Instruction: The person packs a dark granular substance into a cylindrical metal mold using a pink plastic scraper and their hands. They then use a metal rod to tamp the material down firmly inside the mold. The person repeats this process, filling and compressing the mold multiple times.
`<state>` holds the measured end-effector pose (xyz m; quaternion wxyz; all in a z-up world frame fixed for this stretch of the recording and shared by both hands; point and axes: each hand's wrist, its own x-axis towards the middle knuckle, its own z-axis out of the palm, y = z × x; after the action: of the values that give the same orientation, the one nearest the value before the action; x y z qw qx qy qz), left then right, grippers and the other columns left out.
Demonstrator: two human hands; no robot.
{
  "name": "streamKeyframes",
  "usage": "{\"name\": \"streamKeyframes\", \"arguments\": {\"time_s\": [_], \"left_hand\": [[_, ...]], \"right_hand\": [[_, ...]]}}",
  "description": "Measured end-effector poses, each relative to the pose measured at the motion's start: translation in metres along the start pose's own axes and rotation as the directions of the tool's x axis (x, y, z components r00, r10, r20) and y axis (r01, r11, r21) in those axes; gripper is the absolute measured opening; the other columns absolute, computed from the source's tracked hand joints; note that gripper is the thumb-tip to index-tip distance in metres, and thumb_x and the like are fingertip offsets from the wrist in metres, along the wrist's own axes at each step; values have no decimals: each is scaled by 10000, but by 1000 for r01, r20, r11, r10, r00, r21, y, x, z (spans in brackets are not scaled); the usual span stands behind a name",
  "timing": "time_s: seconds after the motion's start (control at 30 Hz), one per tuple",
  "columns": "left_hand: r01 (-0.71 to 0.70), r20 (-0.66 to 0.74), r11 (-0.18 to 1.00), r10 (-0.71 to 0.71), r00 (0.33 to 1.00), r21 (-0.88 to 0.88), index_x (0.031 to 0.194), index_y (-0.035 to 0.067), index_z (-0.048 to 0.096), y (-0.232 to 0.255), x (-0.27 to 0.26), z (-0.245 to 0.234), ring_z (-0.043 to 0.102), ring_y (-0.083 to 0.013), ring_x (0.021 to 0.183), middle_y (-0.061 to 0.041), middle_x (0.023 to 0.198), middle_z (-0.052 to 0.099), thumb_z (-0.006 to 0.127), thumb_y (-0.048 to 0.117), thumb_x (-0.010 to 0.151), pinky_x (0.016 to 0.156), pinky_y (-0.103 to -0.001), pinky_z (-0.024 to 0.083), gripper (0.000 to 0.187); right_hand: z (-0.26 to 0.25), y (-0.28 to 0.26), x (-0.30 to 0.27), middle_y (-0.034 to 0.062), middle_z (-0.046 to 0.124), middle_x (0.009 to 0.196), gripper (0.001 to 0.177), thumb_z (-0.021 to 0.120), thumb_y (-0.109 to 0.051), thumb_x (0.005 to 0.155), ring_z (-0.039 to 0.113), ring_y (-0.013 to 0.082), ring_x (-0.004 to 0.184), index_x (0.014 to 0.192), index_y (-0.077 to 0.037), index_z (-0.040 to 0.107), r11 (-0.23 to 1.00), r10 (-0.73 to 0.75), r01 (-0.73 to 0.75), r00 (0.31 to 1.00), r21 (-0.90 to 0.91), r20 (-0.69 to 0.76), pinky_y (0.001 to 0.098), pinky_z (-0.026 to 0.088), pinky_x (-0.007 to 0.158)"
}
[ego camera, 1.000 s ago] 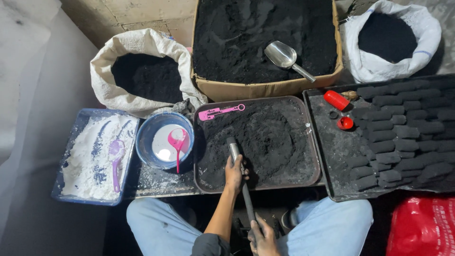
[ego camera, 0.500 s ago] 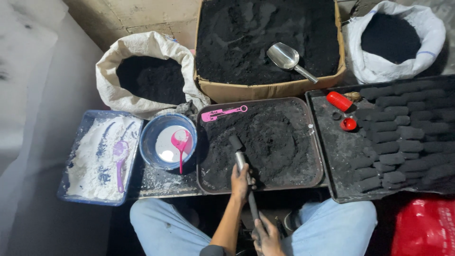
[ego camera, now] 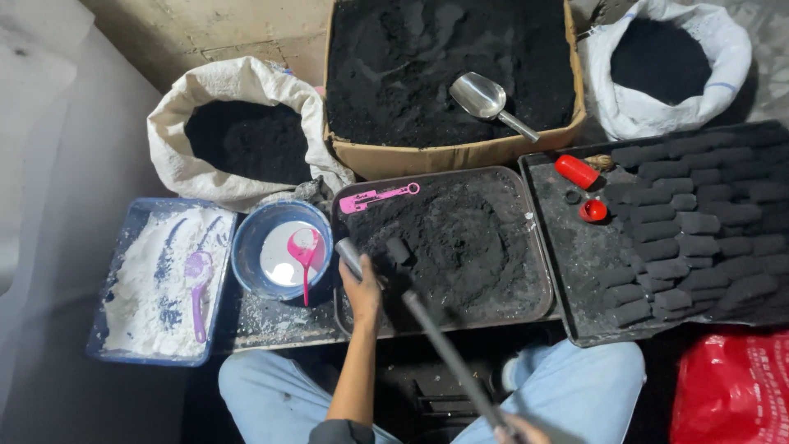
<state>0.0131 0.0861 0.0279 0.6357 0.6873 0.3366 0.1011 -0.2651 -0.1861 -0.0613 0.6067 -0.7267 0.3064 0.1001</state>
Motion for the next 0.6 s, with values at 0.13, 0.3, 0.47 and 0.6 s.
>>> {"name": "streamKeyframes", "arguments": {"time_s": [0.13, 0.3, 0.47, 0.6], "left_hand": [[-53, 150, 945, 4, 989, 324, 1331, 86, 277, -6, -8, -9, 505, -350, 1088, -211, 1195, 507, 477, 372, 803, 920, -364, 361, 632], [-354, 165, 754, 317, 934, 554, 1361, 20, 197, -62, 6, -8, 455, -455, 880, -279, 1023, 409, 485, 221, 785, 883, -463, 339, 675], [-495, 148, 577, 542, 827, 650, 1301, 13, 323, -54, 4, -16, 499, -405, 908, -230, 1032, 436, 586, 159, 763, 807, -462, 421, 617], [-566, 153, 440, 680, 717, 697, 1211, 61, 444, -68, 10, -20, 465, -335, 961, -163, 1042, 435, 563, 212, 766, 847, -424, 391, 484]], "right_hand": [[3, -230, -5, 52, 705, 865, 433, 485, -474, 769, 678, 156, 863, 1139, -272, 586, 766, 336, -240, 940, -596, 53, 249, 470, 755], [19, -205, 111, 263, 624, 768, 383, 411, -361, 873, 582, 456, 766, 962, -7, 528, 561, -367, 305, 925, -769, 99, 511, 446, 694], [40, -228, 151, 198, 642, 983, 421, 400, -376, 897, 624, 351, 915, 1075, -36, 571, 597, -245, 126, 969, -793, -30, 485, 499, 737], [57, -206, 168, 155, 581, 1043, 332, 501, -322, 853, 595, 339, 933, 998, -35, 588, 459, -425, 117, 899, -881, -102, 443, 528, 680]]}}
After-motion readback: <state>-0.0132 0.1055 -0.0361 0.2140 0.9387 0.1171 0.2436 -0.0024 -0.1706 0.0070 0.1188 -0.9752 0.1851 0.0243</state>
